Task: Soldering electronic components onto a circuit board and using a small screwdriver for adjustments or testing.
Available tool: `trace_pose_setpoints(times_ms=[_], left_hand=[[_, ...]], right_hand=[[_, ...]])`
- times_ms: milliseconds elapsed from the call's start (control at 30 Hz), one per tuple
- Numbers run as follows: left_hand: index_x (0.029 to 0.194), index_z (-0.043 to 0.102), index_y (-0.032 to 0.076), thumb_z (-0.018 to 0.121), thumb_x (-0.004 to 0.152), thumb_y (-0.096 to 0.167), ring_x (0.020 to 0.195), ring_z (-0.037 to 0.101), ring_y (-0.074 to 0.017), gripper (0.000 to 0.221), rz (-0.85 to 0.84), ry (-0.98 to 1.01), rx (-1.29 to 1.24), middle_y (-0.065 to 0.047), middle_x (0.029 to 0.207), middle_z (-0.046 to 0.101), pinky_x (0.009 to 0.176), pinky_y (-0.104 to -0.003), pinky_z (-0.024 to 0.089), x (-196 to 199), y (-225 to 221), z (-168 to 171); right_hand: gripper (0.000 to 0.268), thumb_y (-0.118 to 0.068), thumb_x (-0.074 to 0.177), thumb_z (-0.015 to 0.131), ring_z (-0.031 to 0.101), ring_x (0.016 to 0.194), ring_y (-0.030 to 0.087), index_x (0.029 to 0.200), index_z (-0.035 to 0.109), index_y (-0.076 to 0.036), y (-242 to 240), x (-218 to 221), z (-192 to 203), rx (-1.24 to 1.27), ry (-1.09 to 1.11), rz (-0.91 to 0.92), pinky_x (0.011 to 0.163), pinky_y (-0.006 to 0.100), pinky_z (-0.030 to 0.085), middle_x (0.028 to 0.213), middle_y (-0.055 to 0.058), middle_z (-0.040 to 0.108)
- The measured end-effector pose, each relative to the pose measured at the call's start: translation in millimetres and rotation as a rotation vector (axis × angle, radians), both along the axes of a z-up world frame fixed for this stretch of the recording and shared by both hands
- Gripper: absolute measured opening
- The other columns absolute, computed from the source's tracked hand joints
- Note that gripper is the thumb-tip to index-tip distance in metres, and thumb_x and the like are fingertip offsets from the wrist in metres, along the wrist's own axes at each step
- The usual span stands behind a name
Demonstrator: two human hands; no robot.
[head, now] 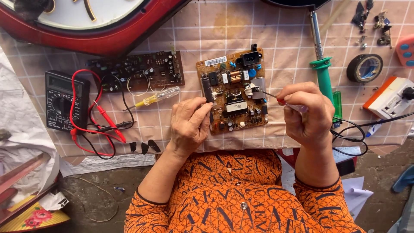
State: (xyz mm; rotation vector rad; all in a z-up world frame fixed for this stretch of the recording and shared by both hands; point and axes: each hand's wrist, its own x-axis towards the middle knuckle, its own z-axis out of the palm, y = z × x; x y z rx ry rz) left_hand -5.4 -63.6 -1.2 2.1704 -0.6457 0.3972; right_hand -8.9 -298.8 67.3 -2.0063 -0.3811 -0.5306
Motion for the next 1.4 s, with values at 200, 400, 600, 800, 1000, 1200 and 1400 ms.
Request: trace_pose_setpoints(times_ms=[200, 400, 600, 800, 1000, 1200, 1400], left_hand=[[0.088, 0.066, 0.011, 0.058, 0.08, 0.014, 0.078, 0.061, -0.0211, 0.011, 0.026, 0.044, -0.161, -0.006, 0.09, 0.062, 0.07, -0.029, 0.044, 6.6, -15.8, 24.1], [0.094, 0.061, 0.009, 0.064, 0.078, 0.021, 0.065, 0.055, -0.0176, 0.02, -0.132, 0.008, -0.346, -0.007, 0.076, 0.056, 0.058, -0.026, 0.048, 25.5, -56.6, 102.8], [0.085, 0.059, 0.008, 0.056, 0.084, 0.019, 0.06, 0.055, -0.0185, 0.011, -0.175, 0.005, -0.359, -0.003, 0.071, 0.051, 0.053, -0.028, 0.047, 26.9, -78.3, 99.1], [0.097, 0.061, 0.011, 0.054, 0.085, 0.012, 0.065, 0.055, -0.019, 0.013, -0.25, -0.064, -0.22, -0.004, 0.082, 0.054, 0.056, -0.029, 0.046, 31.0, -78.9, 105.9], [0.103, 0.06, 0.01, 0.063, 0.079, 0.025, 0.074, 0.058, -0.0206, 0.028, -0.315, -0.031, -0.208, -0.008, 0.088, 0.059, 0.066, -0.032, 0.049, 31.3, -85.0, 102.6], [0.099, 0.062, 0.014, 0.057, 0.085, 0.016, 0.081, 0.062, -0.022, 0.015, -0.324, 0.063, -0.307, -0.004, 0.097, 0.061, 0.069, -0.032, 0.051, 30.0, -83.0, 97.3], [0.1, 0.062, 0.011, 0.052, 0.087, 0.005, 0.081, 0.064, -0.0236, 0.018, -0.311, 0.044, -0.372, -0.008, 0.091, 0.063, 0.071, -0.034, 0.054, 29.7, -87.0, 99.0]], right_hand=[[0.012, -0.015, 0.087, 0.052, 0.049, 0.051, 0.023, 0.079, 0.054, -0.006, 10.3, 7.7, 8.2, -0.171, 0.026, 0.093, 0.046, 0.033, 0.045, 0.074, 0.011, 0.058], [0.014, -0.019, 0.086, 0.055, 0.05, 0.054, 0.029, 0.078, 0.055, -0.007, 15.3, 2.9, -1.6, -0.208, 0.031, 0.078, 0.049, 0.038, 0.044, 0.074, 0.012, 0.056], [0.022, -0.025, 0.088, 0.05, 0.049, 0.056, 0.024, 0.077, 0.053, -0.005, 13.7, -4.7, -10.5, -0.173, 0.039, 0.002, 0.057, 0.029, 0.046, 0.074, 0.01, 0.051], [0.014, -0.009, 0.086, 0.047, 0.053, 0.059, 0.028, 0.08, 0.059, -0.005, 1.4, 1.0, -2.8, -0.138, 0.139, 0.064, 0.056, 0.034, 0.047, 0.077, 0.01, 0.058], [0.013, -0.004, 0.085, 0.047, 0.057, 0.062, 0.03, 0.082, 0.06, -0.005, -2.0, 5.7, -15.6, -0.041, 0.158, 0.109, 0.056, 0.036, 0.047, 0.078, 0.011, 0.06], [0.014, -0.011, 0.083, 0.05, 0.055, 0.059, 0.029, 0.089, 0.062, -0.006, -1.8, 3.4, -21.5, -0.059, 0.163, 0.141, 0.055, 0.037, 0.047, 0.077, 0.01, 0.057], [0.018, -0.005, 0.084, 0.045, 0.056, 0.063, 0.033, 0.088, 0.062, -0.003, -5.6, 2.0, -24.4, -0.021, 0.229, 0.138, 0.055, 0.036, 0.047, 0.081, 0.012, 0.059]])
